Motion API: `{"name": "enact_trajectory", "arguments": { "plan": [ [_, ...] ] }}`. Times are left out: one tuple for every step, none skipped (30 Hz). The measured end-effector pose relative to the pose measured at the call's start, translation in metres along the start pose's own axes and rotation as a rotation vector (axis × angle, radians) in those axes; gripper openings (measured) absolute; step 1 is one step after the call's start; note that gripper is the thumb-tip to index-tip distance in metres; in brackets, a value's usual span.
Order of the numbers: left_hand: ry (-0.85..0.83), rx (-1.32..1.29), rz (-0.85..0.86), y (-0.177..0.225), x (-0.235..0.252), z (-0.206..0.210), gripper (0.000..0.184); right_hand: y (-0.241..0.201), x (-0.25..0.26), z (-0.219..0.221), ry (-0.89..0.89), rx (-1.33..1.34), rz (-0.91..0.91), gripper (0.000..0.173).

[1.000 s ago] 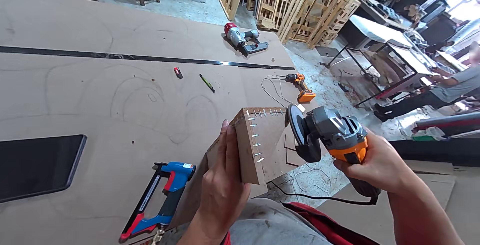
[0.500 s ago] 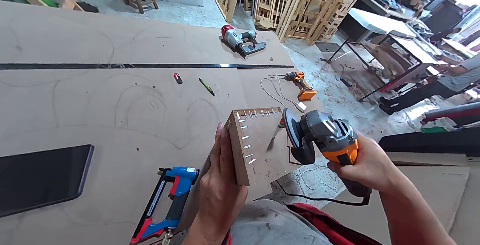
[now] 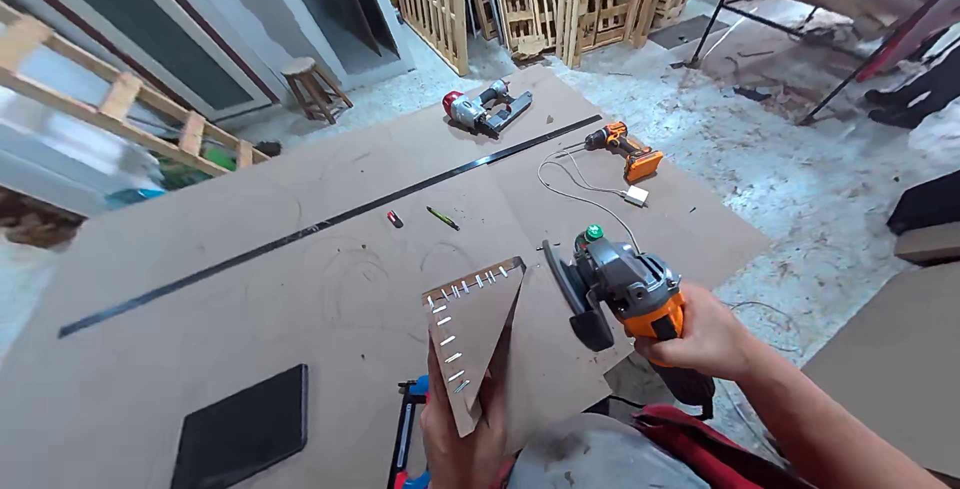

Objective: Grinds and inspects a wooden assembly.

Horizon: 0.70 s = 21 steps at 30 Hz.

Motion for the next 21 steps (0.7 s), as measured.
{"name": "enact_trajectory", "arguments": {
  "plan": [
    [0.001,0.011,-0.005,-0.001,-0.001,0.000,0.070,-0.001,0.002,0.003,-0.014,0.012,-0.004,0.053],
    [0.003,0.023,-0.012,-0.002,-0.002,0.000,0.070,-0.001,0.004,0.006,-0.026,0.018,-0.001,0.054],
    [0.000,0.030,-0.026,-0.002,-0.003,-0.001,0.069,-0.002,0.007,0.008,-0.034,0.026,-0.006,0.054],
    [-0.005,0.039,-0.042,-0.002,-0.004,-0.001,0.068,-0.004,0.008,0.010,-0.041,0.033,-0.017,0.055],
    [-0.011,0.045,-0.058,-0.001,-0.005,-0.001,0.067,-0.005,0.010,0.011,-0.045,0.044,-0.030,0.056],
    [-0.012,0.048,-0.067,-0.001,-0.006,-0.001,0.066,-0.006,0.011,0.012,-0.046,0.055,-0.046,0.056],
    [-0.011,0.051,-0.066,-0.002,-0.006,-0.001,0.066,-0.007,0.011,0.013,-0.045,0.058,-0.056,0.056],
    [-0.008,0.050,-0.063,-0.002,-0.007,0.000,0.066,-0.006,0.011,0.014,-0.044,0.062,-0.062,0.057],
    [-0.006,0.051,-0.063,-0.003,-0.007,0.000,0.065,-0.006,0.011,0.014,-0.043,0.054,-0.064,0.058],
    [-0.001,0.056,-0.065,-0.003,-0.007,0.000,0.064,-0.005,0.010,0.015,-0.042,0.038,-0.063,0.059],
    [0.004,0.064,-0.070,-0.003,-0.006,0.001,0.063,-0.003,0.009,0.017,-0.041,0.020,-0.064,0.058],
    [0.007,0.075,-0.082,-0.004,-0.005,0.001,0.062,-0.002,0.008,0.018,-0.039,0.007,-0.065,0.058],
    [0.008,0.084,-0.095,-0.004,-0.004,0.001,0.061,-0.001,0.007,0.019,-0.037,0.002,-0.072,0.057],
    [0.014,0.088,-0.098,-0.004,-0.003,0.001,0.060,0.000,0.007,0.020,-0.037,0.003,-0.079,0.057],
    [0.019,0.090,-0.097,-0.004,-0.002,0.001,0.059,0.000,0.006,0.021,-0.038,0.010,-0.083,0.057],
    [0.019,0.087,-0.093,-0.004,-0.002,0.001,0.058,-0.002,0.007,0.022,-0.037,0.016,-0.087,0.057],
    [0.017,0.085,-0.089,-0.005,-0.002,0.001,0.057,-0.004,0.007,0.022,-0.037,0.023,-0.093,0.057],
    [0.013,0.085,-0.083,-0.005,-0.002,0.001,0.057,-0.005,0.008,0.022,-0.038,0.027,-0.094,0.057],
    [0.010,0.086,-0.079,-0.005,-0.002,0.002,0.058,-0.007,0.010,0.021,-0.041,0.030,-0.095,0.057],
    [0.006,0.087,-0.080,-0.004,-0.003,0.002,0.058,-0.007,0.010,0.020,-0.044,0.033,-0.093,0.058],
    [0.001,0.086,-0.081,-0.004,-0.002,0.002,0.058,-0.006,0.010,0.019,-0.045,0.033,-0.087,0.059]
  ]
}}
Point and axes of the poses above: each hand's wrist, its own x-axis towards the middle knuckle, its own z-axis out of the palm, y = z × x, the point moved 6 cm from there along x, towards the middle knuckle, and after that the axes turned 13 degrees about -z, right-handed, at the moved point
